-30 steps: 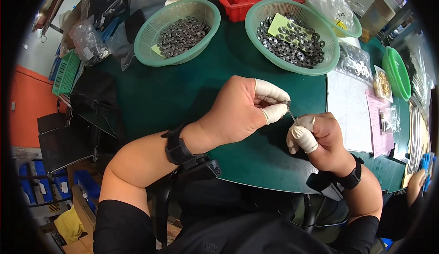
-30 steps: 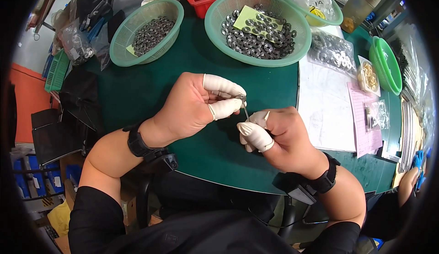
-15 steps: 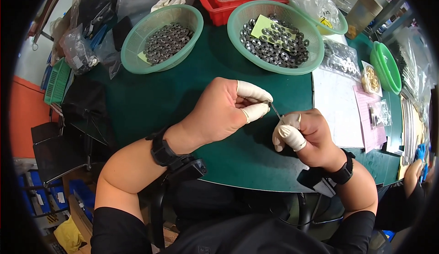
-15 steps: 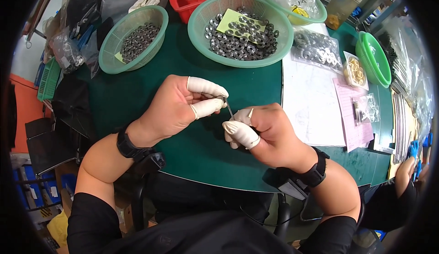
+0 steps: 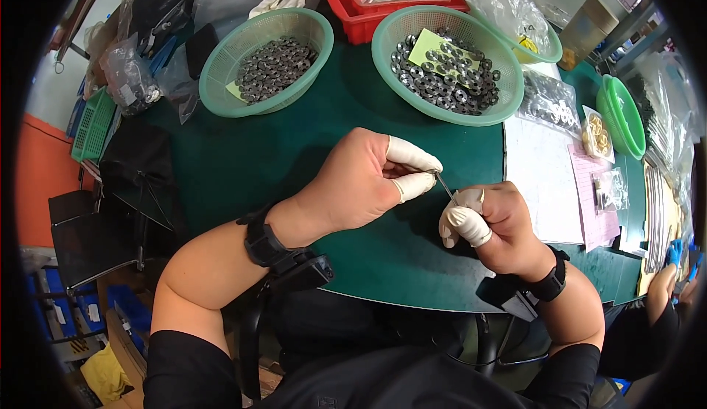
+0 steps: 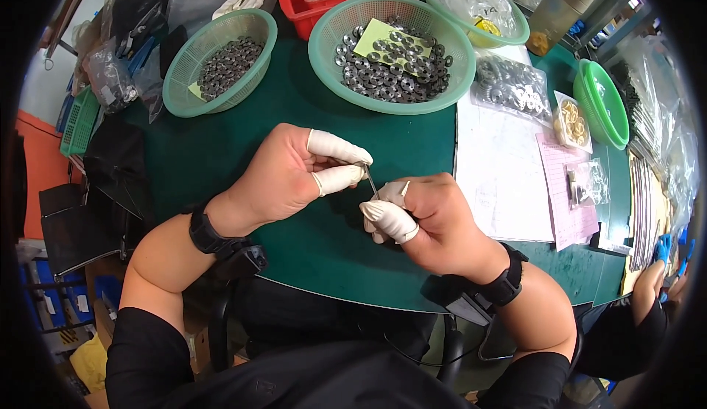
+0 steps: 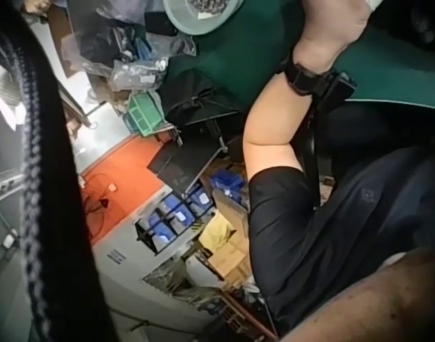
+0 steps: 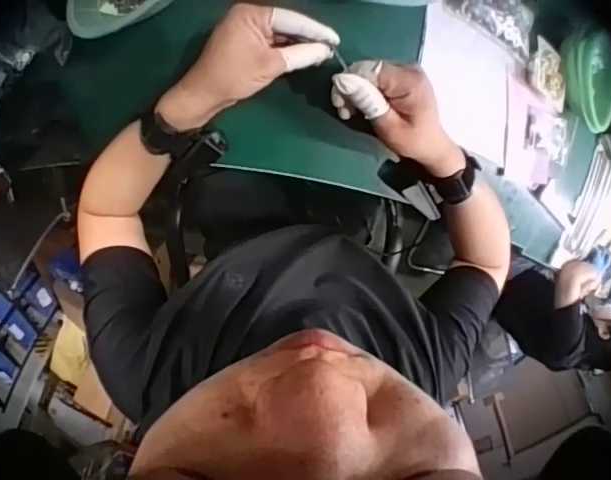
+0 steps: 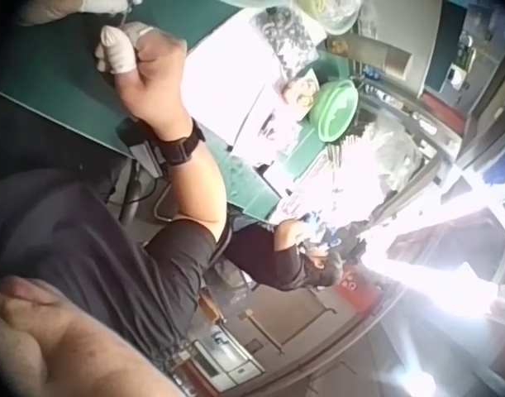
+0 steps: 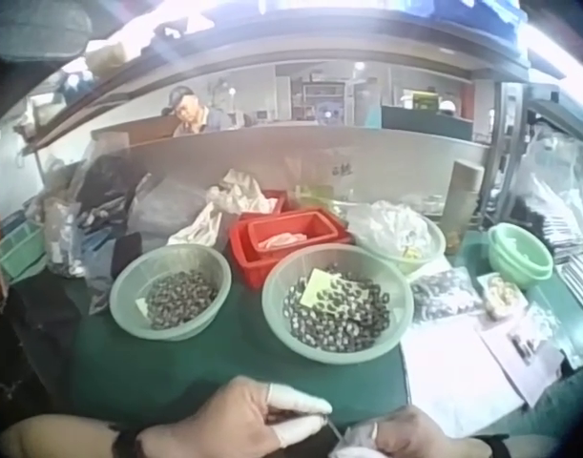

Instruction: The person picks up a metal part from a basket, slides it onto a thin metal rod, and rotates it by hand. After removing the part, they place it into a different basket and repeat the process.

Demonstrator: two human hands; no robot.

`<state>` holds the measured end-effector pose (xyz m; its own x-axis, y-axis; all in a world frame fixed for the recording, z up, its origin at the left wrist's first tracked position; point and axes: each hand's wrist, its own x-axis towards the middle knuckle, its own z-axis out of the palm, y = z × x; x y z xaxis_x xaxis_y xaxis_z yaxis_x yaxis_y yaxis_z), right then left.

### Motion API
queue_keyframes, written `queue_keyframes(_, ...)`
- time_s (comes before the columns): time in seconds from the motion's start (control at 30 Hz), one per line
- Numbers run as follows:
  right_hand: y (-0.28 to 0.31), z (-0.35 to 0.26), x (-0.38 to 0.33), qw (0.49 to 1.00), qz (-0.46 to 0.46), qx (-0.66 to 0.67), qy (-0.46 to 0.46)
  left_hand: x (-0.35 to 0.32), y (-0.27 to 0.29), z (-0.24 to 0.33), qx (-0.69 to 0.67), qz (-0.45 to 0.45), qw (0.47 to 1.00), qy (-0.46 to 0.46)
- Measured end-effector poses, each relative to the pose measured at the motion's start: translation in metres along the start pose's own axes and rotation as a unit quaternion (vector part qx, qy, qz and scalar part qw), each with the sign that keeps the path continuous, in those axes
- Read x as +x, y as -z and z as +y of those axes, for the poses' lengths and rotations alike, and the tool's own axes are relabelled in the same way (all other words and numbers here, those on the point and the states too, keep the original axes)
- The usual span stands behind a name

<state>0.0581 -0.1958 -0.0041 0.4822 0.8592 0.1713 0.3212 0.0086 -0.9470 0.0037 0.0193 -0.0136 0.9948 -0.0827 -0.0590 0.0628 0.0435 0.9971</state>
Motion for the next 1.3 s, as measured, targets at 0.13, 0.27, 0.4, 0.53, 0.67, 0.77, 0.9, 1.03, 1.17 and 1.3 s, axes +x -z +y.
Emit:
queue_keyframes(0.13,-0.003,0.001,0.001,0.999,0.028,0.031,-0.006,0.000,0.001,-0.007,0.017,-0.001,1.000,-0.013)
queue_keyframes(0.27,-0.001,0.000,0.001,1.000,0.004,-0.010,0.013,0.000,0.002,-0.008,0.047,-0.007,0.998,-0.040)
queue_keyframes(0.4,-0.001,-0.003,0.001,0.999,-0.006,-0.040,0.018,-0.002,0.002,-0.005,0.057,-0.020,0.998,-0.032)
queue_keyframes(0.53,0.000,-0.004,0.001,1.000,0.002,-0.027,0.005,-0.001,0.002,-0.006,0.041,-0.034,0.998,-0.022)
queue_keyframes(0.67,0.001,-0.005,0.001,1.000,-0.003,-0.026,0.001,-0.002,0.001,-0.003,0.048,-0.037,0.998,-0.014)
queue_keyframes(0.77,0.000,-0.005,0.001,1.000,0.006,-0.011,-0.012,-0.002,0.000,0.001,0.056,-0.044,0.997,-0.007)
queue_keyframes(0.9,0.003,-0.006,0.002,0.999,0.006,0.021,-0.041,-0.003,-0.002,0.006,0.023,-0.011,0.999,0.025)
queue_keyframes(1.03,0.003,0.004,0.000,0.998,-0.038,0.021,0.042,-0.004,-0.002,0.007,0.067,-0.035,0.997,0.014)
queue_keyframes(1.17,0.004,0.002,-0.002,0.998,-0.040,0.032,0.020,-0.004,-0.002,0.008,0.107,-0.037,0.993,0.006)
queue_keyframes(1.3,0.006,0.006,0.002,0.997,-0.057,0.018,0.046,-0.006,-0.001,0.008,0.096,-0.004,0.995,0.005)
